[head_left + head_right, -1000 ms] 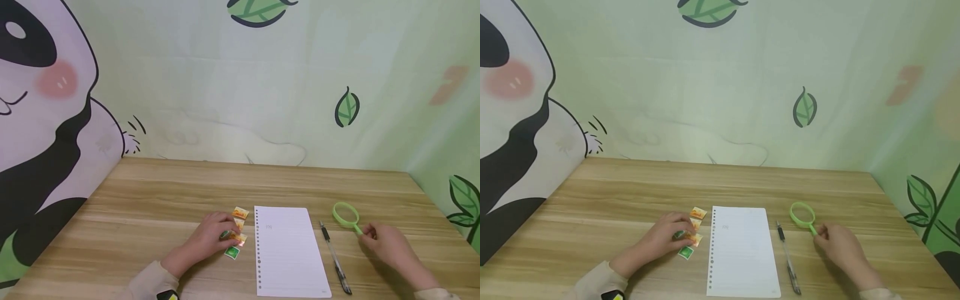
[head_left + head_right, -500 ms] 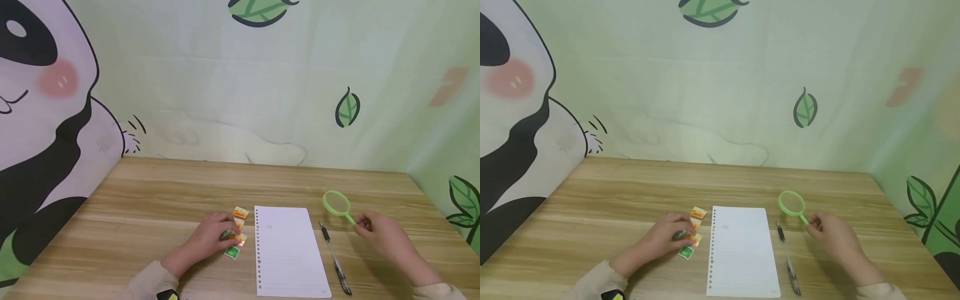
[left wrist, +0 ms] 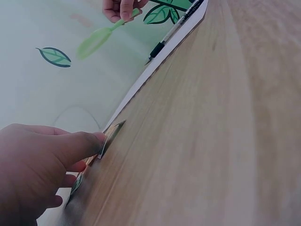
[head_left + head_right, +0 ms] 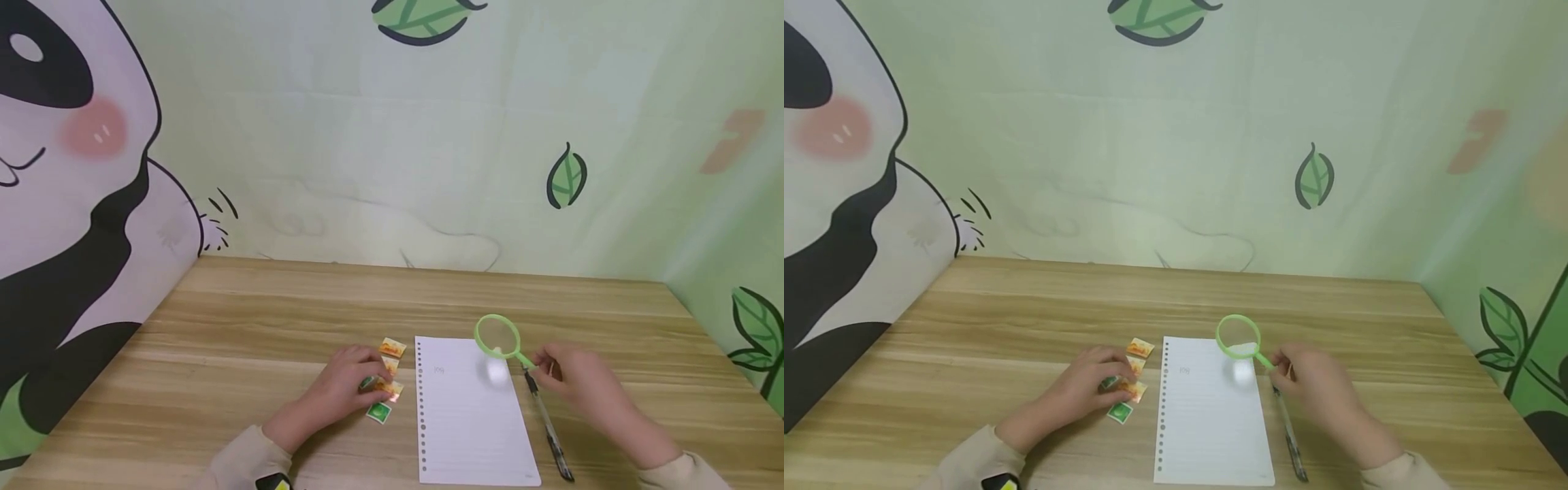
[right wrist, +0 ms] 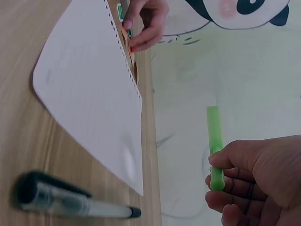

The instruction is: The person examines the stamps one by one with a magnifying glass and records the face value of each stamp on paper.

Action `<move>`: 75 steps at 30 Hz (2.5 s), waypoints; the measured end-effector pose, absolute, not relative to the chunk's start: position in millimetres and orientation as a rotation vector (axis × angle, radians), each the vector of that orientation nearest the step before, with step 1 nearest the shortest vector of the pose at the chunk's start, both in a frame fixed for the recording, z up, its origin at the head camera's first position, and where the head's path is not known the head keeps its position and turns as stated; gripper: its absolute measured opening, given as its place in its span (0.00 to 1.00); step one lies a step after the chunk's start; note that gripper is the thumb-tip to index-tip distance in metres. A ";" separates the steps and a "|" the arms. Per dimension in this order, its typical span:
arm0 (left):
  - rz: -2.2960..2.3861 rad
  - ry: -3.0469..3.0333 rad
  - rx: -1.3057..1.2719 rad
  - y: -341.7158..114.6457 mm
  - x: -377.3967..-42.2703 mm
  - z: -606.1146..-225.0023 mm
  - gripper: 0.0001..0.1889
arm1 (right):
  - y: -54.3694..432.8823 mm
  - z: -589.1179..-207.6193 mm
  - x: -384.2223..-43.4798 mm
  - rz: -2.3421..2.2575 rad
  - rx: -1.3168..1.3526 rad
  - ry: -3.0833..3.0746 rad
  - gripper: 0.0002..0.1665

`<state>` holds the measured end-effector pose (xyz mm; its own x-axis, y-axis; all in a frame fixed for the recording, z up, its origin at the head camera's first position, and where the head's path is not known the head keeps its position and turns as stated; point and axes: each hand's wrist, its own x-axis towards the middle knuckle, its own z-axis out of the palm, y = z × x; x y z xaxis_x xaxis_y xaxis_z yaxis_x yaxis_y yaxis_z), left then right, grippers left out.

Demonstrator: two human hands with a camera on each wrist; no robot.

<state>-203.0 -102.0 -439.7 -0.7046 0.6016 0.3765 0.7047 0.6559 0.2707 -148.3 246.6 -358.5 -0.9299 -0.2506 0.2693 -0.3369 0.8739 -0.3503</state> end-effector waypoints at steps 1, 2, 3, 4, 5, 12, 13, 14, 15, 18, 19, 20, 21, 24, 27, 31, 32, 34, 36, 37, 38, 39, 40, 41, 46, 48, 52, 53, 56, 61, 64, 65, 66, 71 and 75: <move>-0.587 -2.618 -1.054 -102.2 -203.1 -439.9 0.09 | 242.8 -358.0 -148.2 0.584 0.464 -2.830 0.06; -0.586 -2.615 -1.054 -102.3 -203.1 -440.2 0.09 | 239.0 -357.6 -148.1 0.584 0.479 -2.830 0.06; -0.586 -2.612 -1.055 -102.4 -203.3 -440.5 0.10 | 235.3 -357.5 -148.1 0.592 0.500 -2.828 0.06; -0.585 -2.607 -1.055 -102.5 -203.2 -440.6 0.10 | 231.5 -357.3 -148.0 0.596 0.517 -2.826 0.07; -0.584 -2.604 -1.055 -102.5 -203.3 -440.7 0.10 | 227.8 -357.4 -147.9 0.601 0.535 -2.822 0.07; -0.584 -2.614 -1.056 -102.3 -203.8 -441.0 0.09 | 204.1 -362.7 -147.4 0.579 0.716 -2.745 0.08; -0.582 -2.619 -1.056 -102.3 -203.9 -440.8 0.09 | 200.8 -363.6 -147.0 0.575 0.735 -2.738 0.08; -0.584 -2.627 -1.054 -102.3 -203.8 -440.4 0.09 | 197.6 -364.6 -146.7 0.573 0.754 -2.732 0.09; -0.586 -2.633 -1.053 -102.3 -203.6 -439.9 0.09 | 194.5 -365.6 -146.2 0.569 0.773 -2.727 0.09; -0.595 -2.635 -1.056 -101.7 -203.9 -440.1 0.09 | 185.3 -368.4 -143.8 0.541 0.793 -2.741 0.08; -0.597 -2.633 -1.056 -101.7 -203.9 -440.3 0.09 | 182.4 -369.4 -143.4 0.525 0.808 -2.735 0.08; -0.601 -2.632 -1.056 -101.8 -203.9 -440.6 0.09 | 179.8 -370.4 -142.8 0.511 0.818 -2.736 0.08; -0.604 -2.625 -1.058 -101.8 -204.0 -441.1 0.09 | 177.5 -371.2 -142.3 0.490 0.831 -2.735 0.08; -0.606 -2.606 -1.067 -102.2 -203.9 -441.7 0.08 | 171.9 -375.0 -141.6 0.417 0.890 -2.700 0.08; -0.600 -2.601 -1.073 -103.1 -203.7 -441.5 0.09 | 167.2 -378.7 -141.3 0.353 0.946 -2.644 0.09; -0.598 -2.614 -1.073 -104.2 -203.8 -440.4 0.10 | 162.0 -381.8 -140.2 0.297 0.963 -2.613 0.09; -0.601 -2.619 -1.073 -104.4 -203.7 -440.1 0.10 | 160.8 -381.9 -139.8 0.287 0.962 -2.619 0.09; -0.600 -2.624 -1.070 -104.5 -203.7 -439.8 0.10 | 158.8 -382.0 -139.1 0.263 0.955 -2.628 0.09; -0.591 -2.628 -1.069 -104.2 -203.9 -440.0 0.10 | 157.2 -381.8 -138.5 0.246 0.957 -2.643 0.09; -0.588 -2.628 -1.069 -104.0 -203.8 -439.9 0.10 | 156.4 -381.7 -138.3 0.238 0.961 -2.649 0.09; -0.585 -2.629 -1.068 -103.8 -203.8 -439.9 0.10 | 155.6 -381.7 -138.2 0.232 0.967 -2.652 0.09; -0.579 -2.628 -1.067 -103.6 -203.8 -439.9 0.10 | 155.0 -381.7 -138.1 0.225 0.976 -2.651 0.09; -0.576 -2.627 -1.067 -103.5 -203.7 -439.8 0.10 | 154.3 -381.8 -138.2 0.221 0.985 -2.649 0.09; -0.573 -2.629 -1.066 -103.4 -203.8 -439.9 0.10 | 153.7 -382.0 -138.2 0.217 0.995 -2.645 0.08; -0.561 -2.627 -1.063 -103.3 -203.5 -440.2 0.12 | 151.9 -383.7 -138.0 0.190 1.016 -2.609 0.09; -0.563 -2.634 -1.059 -103.2 -203.3 -440.0 0.11 | 151.7 -384.4 -138.0 0.177 1.014 -2.599 0.09; -0.584 -2.656 -1.044 -102.8 -202.7 -438.8 0.11 | 151.4 -385.3 -138.1 0.161 1.016 -2.587 0.10; -0.588 -2.660 -1.041 -102.6 -202.6 -438.4 0.10 | 151.4 -385.4 -138.1 0.162 1.018 -2.584 0.10; -0.597 -2.661 -1.040 -102.8 -203.0 -438.6 0.10 | 151.3 -385.6 -138.2 0.166 1.028 -2.585 0.10; -0.589 -2.646 -1.052 -103.4 -203.4 -438.3 0.10 | 151.0 -385.4 -137.9 0.179 1.045 -2.586 0.10; -0.564 -2.625 -1.067 -102.8 -203.6 -438.5 0.10 | 152.2 -384.8 -138.0 0.207 1.036 -2.591 0.10; -0.555 -2.620 -1.072 -102.7 -203.7 -438.5 0.09 | 153.0 -384.5 -138.1 0.219 1.028 -2.595 0.09; -0.545 -2.613 -1.079 -102.4 -203.7 -438.3 0.09 | 153.9 -384.2 -138.2 0.232 1.017 -2.597 0.09; -0.524 -2.619 -1.106 -102.0 -202.3 -435.5 0.08 | 160.8 -382.5 -138.5 0.280 0.954 -2.588 0.08; -0.514 -2.612 -1.105 -101.5 -201.7 -434.1 0.08 | 169.0 -377.6 -138.7 0.330 0.890 -2.593 0.08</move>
<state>-201.7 -101.5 -434.1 -0.6775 0.6378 0.3662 0.7290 0.6484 0.2194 -138.7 169.0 -377.6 -0.7281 -0.5394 0.4231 -0.6281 0.7721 -0.0967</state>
